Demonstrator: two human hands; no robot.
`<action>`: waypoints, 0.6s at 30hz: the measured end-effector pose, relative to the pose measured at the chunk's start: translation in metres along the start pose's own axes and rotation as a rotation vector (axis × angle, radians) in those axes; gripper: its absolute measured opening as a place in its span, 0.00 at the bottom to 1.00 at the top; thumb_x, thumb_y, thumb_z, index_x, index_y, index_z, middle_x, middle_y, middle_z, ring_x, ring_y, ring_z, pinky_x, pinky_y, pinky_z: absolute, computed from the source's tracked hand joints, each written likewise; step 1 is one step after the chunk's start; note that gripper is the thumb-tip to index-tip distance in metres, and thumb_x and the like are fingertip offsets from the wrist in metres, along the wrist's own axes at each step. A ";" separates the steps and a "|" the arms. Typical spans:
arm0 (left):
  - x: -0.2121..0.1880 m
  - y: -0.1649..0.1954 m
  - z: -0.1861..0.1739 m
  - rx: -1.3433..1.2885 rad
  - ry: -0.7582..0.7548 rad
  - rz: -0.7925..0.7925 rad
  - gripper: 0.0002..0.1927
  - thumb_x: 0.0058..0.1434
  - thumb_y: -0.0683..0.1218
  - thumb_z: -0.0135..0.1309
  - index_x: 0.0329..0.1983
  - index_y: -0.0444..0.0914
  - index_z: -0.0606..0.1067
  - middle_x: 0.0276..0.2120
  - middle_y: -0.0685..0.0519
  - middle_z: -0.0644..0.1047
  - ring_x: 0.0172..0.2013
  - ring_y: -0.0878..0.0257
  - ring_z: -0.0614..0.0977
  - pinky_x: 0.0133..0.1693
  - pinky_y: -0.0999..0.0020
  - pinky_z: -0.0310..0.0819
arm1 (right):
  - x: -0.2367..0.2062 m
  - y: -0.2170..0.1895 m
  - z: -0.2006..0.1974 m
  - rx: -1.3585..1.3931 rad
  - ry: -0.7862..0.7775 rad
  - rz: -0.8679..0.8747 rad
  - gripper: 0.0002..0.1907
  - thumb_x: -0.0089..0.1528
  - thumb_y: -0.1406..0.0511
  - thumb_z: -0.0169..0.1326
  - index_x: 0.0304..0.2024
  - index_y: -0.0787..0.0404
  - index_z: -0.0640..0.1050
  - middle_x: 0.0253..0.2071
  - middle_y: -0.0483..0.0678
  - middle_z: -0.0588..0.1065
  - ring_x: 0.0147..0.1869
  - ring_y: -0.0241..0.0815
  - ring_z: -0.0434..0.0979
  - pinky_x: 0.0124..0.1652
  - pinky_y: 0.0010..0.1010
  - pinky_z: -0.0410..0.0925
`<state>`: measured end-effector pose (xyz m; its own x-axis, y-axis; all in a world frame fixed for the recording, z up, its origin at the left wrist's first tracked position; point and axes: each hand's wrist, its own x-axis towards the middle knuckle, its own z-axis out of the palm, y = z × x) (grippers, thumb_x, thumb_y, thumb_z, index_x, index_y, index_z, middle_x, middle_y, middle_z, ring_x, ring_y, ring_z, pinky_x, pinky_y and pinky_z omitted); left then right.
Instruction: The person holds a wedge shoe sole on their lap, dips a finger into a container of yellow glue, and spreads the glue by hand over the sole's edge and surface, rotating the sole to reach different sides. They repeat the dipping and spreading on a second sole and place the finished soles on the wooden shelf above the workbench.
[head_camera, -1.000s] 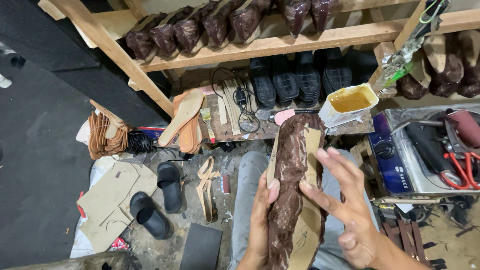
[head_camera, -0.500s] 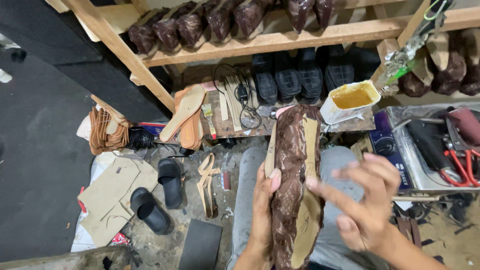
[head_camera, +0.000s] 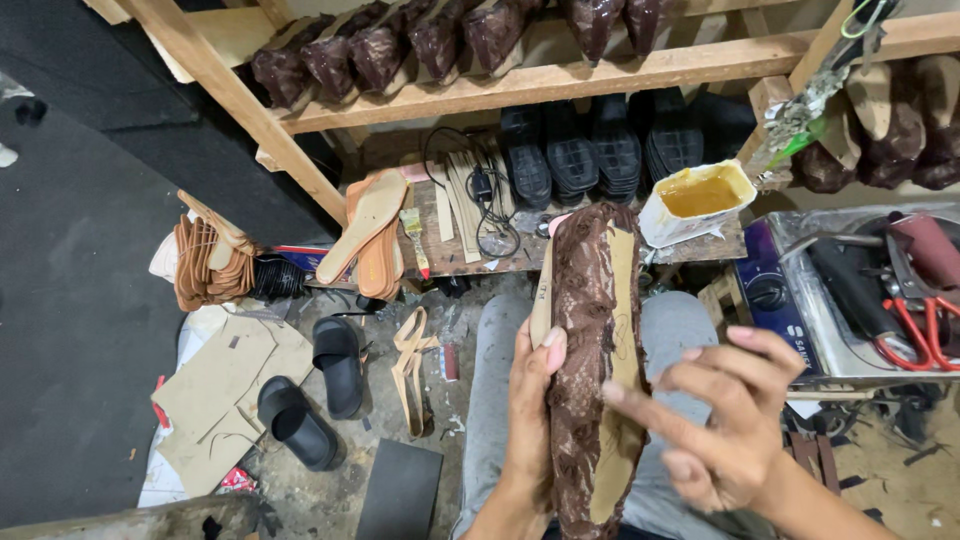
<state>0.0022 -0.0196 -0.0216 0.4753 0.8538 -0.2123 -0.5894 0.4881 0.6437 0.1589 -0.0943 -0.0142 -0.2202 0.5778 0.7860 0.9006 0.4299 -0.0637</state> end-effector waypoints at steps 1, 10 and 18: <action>0.000 0.000 0.001 -0.009 -0.004 -0.001 0.26 0.63 0.52 0.49 0.63 0.39 0.66 0.48 0.47 0.77 0.44 0.60 0.82 0.46 0.63 0.79 | 0.000 0.000 0.000 -0.008 -0.005 0.040 0.27 0.70 0.50 0.35 0.51 0.51 0.83 0.42 0.46 0.72 0.53 0.49 0.65 0.62 0.51 0.54; 0.000 -0.002 0.002 -0.029 0.024 -0.045 0.26 0.63 0.52 0.49 0.63 0.40 0.65 0.47 0.48 0.77 0.42 0.59 0.83 0.44 0.63 0.80 | -0.009 -0.002 -0.002 0.011 0.002 -0.003 0.25 0.67 0.52 0.38 0.50 0.52 0.84 0.41 0.45 0.72 0.52 0.47 0.66 0.62 0.50 0.53; 0.001 -0.005 -0.001 -0.024 -0.020 -0.001 0.26 0.64 0.52 0.48 0.64 0.39 0.64 0.48 0.47 0.76 0.44 0.59 0.82 0.45 0.62 0.80 | 0.007 0.000 -0.002 0.085 -0.025 0.093 0.22 0.64 0.58 0.42 0.49 0.55 0.84 0.39 0.46 0.71 0.51 0.50 0.66 0.62 0.52 0.56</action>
<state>0.0050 -0.0210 -0.0255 0.4884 0.8498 -0.1981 -0.6042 0.4931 0.6259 0.1583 -0.0921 -0.0075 -0.1475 0.6345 0.7587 0.8826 0.4306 -0.1886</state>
